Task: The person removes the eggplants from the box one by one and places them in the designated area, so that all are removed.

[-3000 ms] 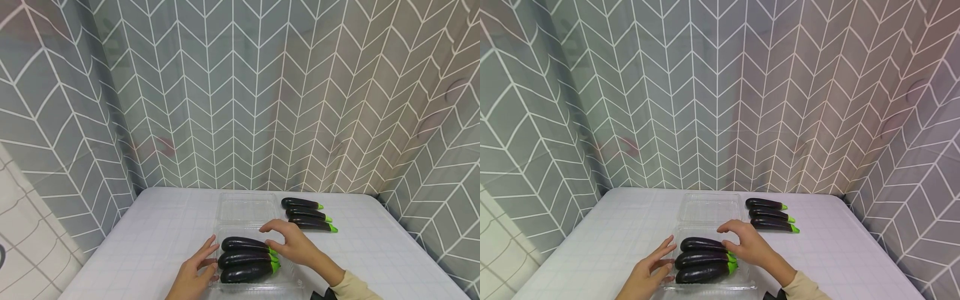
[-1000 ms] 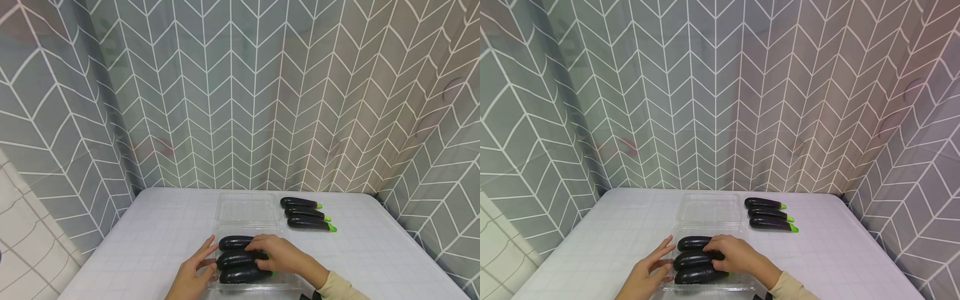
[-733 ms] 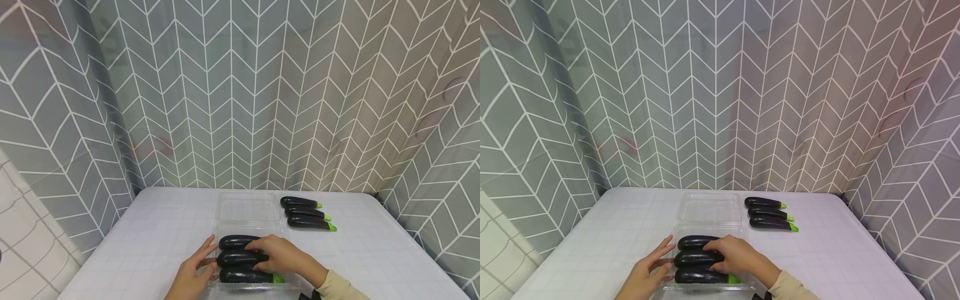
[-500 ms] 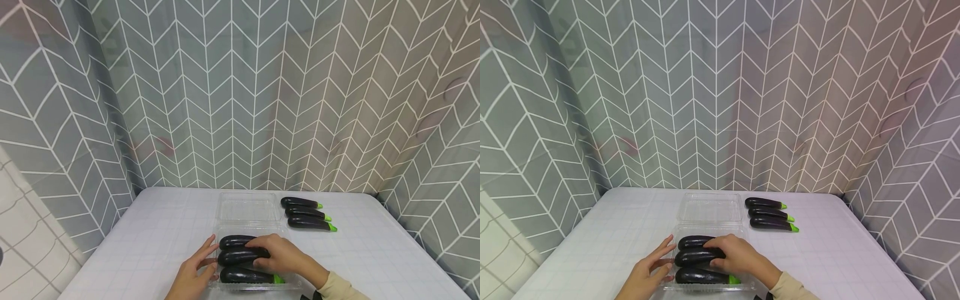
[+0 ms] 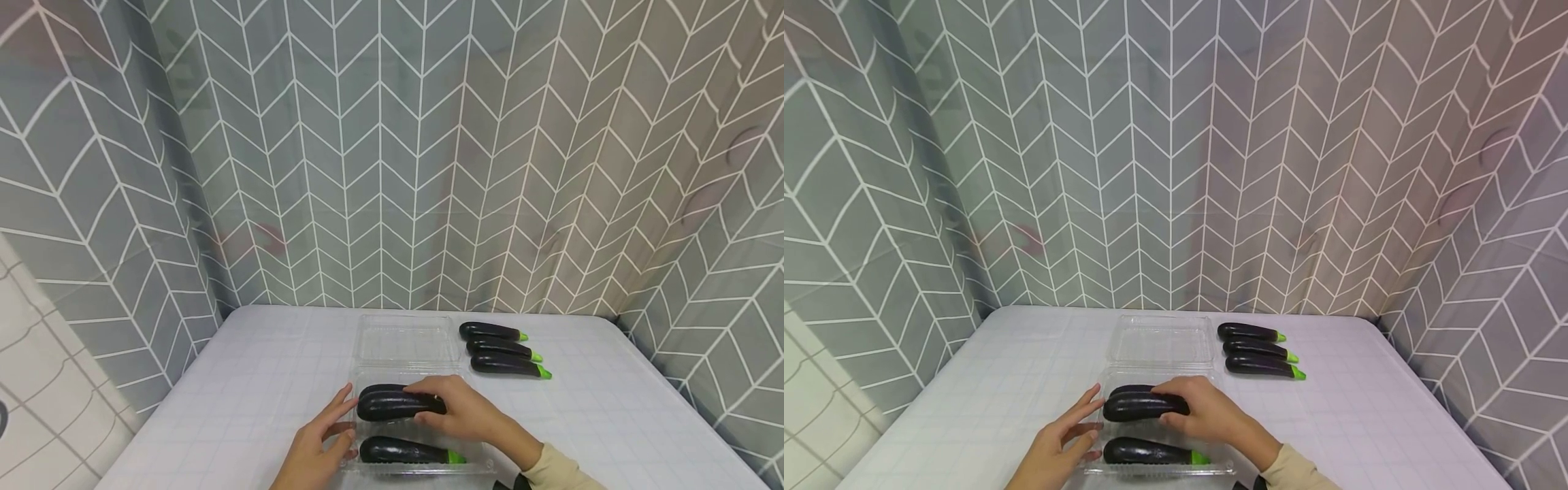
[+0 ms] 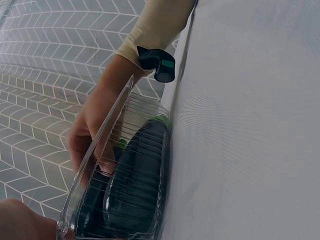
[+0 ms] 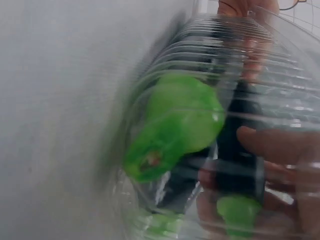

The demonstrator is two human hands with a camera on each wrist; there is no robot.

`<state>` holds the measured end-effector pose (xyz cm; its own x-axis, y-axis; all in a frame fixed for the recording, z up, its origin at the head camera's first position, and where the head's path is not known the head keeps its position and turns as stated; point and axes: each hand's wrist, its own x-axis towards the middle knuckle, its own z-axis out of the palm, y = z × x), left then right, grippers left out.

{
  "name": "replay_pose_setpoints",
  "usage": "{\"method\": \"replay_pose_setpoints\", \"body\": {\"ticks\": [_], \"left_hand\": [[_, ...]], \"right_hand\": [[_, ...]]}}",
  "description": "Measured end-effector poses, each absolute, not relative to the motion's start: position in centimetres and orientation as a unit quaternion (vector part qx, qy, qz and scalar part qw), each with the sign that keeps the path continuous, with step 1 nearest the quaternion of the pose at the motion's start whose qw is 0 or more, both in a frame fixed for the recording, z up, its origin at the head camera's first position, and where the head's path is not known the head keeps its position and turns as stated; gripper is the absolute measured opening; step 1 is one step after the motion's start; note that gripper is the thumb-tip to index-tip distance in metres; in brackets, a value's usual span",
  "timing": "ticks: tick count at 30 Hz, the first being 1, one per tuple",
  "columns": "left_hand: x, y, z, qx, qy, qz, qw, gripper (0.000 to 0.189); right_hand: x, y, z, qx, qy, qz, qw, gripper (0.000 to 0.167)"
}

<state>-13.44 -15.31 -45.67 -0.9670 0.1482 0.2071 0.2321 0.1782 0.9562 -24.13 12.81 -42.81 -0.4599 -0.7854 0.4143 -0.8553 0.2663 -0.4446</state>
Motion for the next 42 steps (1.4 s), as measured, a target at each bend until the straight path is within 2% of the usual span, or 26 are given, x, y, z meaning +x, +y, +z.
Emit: {"method": "replay_pose_setpoints", "body": {"ticks": [10, 27, 42], "left_hand": [[-13.4, -15.3, -45.5, -0.122, -0.769, -0.627, 0.030, 0.050], [-13.3, -15.2, -45.4, -0.119, -0.769, -0.628, 0.032, 0.051], [-13.2, -15.0, -45.2, -0.104, -0.772, -0.626, 0.027, 0.051]], "right_hand": [[-23.9, 13.5, -41.9, 0.511, -0.792, 0.323, 0.088, 0.038], [-23.8, 15.0, -40.5, 0.471, -0.815, 0.322, 0.103, 0.034], [-23.4, 16.3, -40.2, 0.454, -0.820, 0.312, 0.152, 0.038]]}}
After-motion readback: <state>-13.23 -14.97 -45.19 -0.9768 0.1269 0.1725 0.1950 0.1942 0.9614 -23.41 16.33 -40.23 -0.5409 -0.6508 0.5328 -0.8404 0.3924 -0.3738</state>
